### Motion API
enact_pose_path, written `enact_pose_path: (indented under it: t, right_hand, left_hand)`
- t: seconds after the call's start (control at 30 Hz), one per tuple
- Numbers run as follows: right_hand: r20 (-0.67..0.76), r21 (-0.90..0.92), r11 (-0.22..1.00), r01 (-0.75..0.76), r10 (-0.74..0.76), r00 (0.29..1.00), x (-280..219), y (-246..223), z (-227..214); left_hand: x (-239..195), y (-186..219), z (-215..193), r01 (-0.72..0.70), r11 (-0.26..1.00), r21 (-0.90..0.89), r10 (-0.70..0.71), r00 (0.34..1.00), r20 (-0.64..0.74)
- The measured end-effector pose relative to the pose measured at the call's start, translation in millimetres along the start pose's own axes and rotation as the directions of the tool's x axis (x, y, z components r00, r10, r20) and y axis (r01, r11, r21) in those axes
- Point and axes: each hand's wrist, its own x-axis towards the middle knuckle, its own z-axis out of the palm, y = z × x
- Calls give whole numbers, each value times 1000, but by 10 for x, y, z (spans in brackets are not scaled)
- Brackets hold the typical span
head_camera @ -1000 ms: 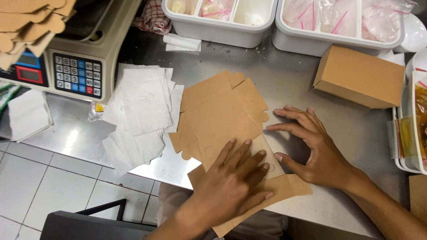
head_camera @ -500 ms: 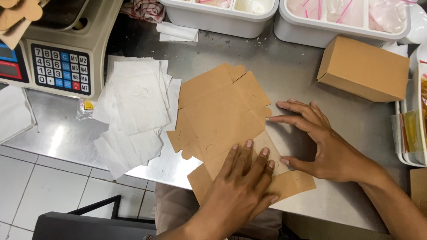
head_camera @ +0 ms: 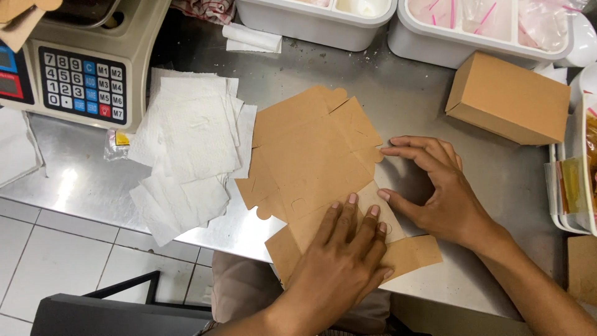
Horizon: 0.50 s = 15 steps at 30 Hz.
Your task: The person folds flat cardboard pieces into box shapes by hand, pressing along creases and tucking flaps to form the structure. The person handles multiple cardboard blanks sequentially on a stainless steel countertop.
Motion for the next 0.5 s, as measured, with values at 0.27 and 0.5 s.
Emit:
enact_pose_path:
  t: [0.27, 0.5]
  right_hand:
    - [-138, -64, 998, 9, -18, 990, 24, -29, 112]
    - [52, 8, 1000, 0, -1, 999, 6, -3, -86]
  left_hand:
    - [11, 39, 34, 4, 1000, 11, -4, 1000, 23]
    - [31, 52, 34, 20, 999, -33, -20, 1000, 11]
